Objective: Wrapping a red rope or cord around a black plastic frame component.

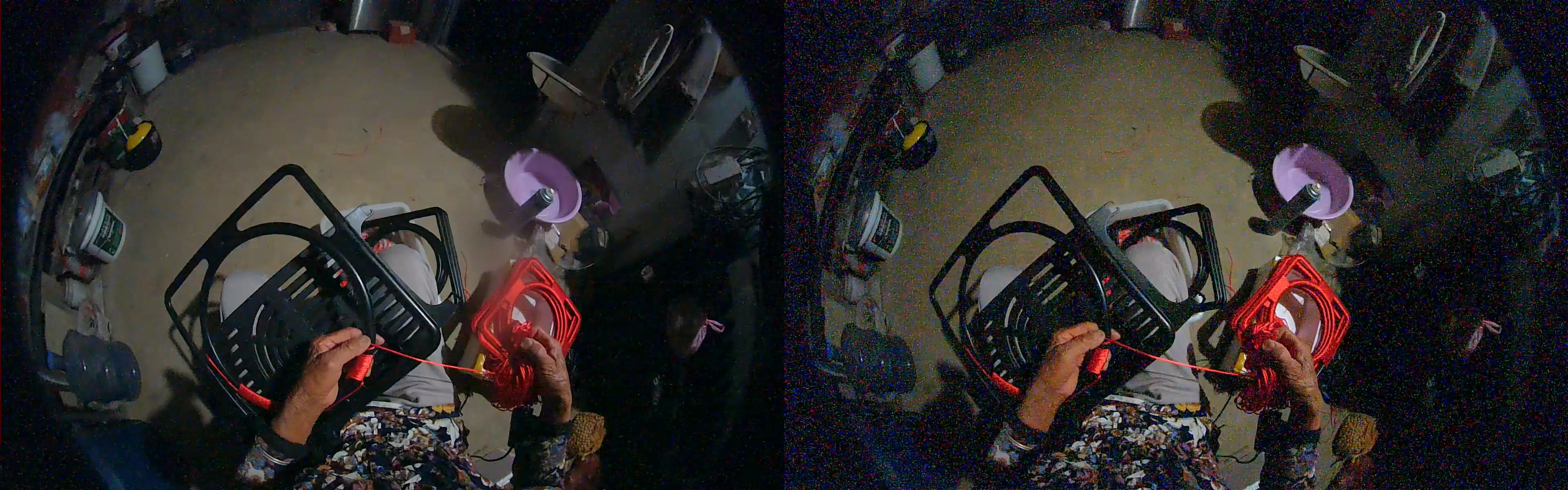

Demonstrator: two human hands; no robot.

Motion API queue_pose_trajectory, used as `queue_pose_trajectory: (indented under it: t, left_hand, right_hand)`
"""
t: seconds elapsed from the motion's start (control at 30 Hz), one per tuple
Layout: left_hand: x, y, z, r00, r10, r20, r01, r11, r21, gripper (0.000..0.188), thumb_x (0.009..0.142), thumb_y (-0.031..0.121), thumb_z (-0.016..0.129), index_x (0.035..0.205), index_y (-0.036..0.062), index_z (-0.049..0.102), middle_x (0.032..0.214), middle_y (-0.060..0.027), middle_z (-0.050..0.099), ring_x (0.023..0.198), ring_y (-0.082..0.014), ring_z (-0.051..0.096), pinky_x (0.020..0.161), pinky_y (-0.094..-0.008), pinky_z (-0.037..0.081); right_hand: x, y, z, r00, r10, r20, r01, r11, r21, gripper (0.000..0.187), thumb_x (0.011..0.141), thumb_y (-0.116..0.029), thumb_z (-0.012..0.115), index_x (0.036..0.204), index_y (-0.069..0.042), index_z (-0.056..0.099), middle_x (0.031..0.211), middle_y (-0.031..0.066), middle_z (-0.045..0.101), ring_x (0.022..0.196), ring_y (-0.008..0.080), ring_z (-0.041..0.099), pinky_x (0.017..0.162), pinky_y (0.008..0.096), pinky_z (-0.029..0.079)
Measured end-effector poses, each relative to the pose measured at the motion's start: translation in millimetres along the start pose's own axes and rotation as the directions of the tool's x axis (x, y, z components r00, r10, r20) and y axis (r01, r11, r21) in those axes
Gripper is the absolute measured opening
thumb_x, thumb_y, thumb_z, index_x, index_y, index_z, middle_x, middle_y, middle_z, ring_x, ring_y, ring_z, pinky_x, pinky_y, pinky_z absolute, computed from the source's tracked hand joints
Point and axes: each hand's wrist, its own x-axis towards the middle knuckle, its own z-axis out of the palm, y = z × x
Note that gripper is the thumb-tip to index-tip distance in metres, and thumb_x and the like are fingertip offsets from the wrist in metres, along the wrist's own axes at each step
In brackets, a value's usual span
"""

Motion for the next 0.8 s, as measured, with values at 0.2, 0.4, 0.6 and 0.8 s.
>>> queue_pose_trajectory:
  t: [0.2,0.4,0.6,0.8]
  left_hand:
    - [4.1,-7.8,-6.0,1.000,0.017,-0.020,-0.015,0.997,0.082,0.013,0.081,0.014,0.060,0.077,0.0016,0.062,0.071,-0.0060,0.062,0.054,-0.0101,0.052,0.051,-0.0256,0.041]
    - [4.1,-9.0,-8.8,1.000,0.015,0.023,-0.017,0.997,0.082,0.015,0.081,0.015,0.061,0.077,0.0005,0.060,0.066,-0.0044,0.059,0.052,-0.0111,0.051,0.052,-0.0248,0.041]
    - [-8.3,7.2,-7.9,0.999,0.029,0.031,-0.037,0.961,0.272,0.018,0.084,0.017,0.062,0.084,-0.0002,0.062,0.065,-0.0002,0.055,0.056,-0.0078,0.048,0.056,-0.0224,0.037]
    - [-11.6,11.1,-14.1,0.998,0.048,-0.027,-0.031,0.898,0.439,0.021,0.087,0.017,0.061,0.074,0.0011,0.059,0.062,0.0027,0.051,0.057,-0.0044,0.044,0.052,-0.0230,0.034]
  right_hand:
    - [-1.1,-1.4,0.8,0.999,-0.027,0.022,0.025,0.998,0.063,0.028,0.089,-0.020,0.058,0.108,0.000,0.057,0.093,0.0054,0.064,0.078,0.0135,0.063,0.073,0.0278,0.052]
    - [2.8,4.2,-2.1,0.999,-0.043,-0.021,0.044,0.997,0.055,0.027,0.089,-0.020,0.058,0.107,0.000,0.057,0.094,0.0041,0.064,0.085,0.0125,0.060,0.079,0.0267,0.049]
    - [9.8,21.5,-0.8,0.995,-0.079,-0.054,0.079,0.997,0.003,0.015,0.088,-0.018,0.060,0.093,-0.004,0.057,0.086,-0.0016,0.059,0.077,0.0086,0.054,0.073,0.0218,0.045]
    - [22.9,38.5,4.2,0.999,-0.021,-0.043,0.020,1.000,-0.022,0.013,0.087,-0.019,0.062,0.090,-0.007,0.056,0.082,-0.0029,0.058,0.075,0.0062,0.051,0.071,0.0216,0.042]
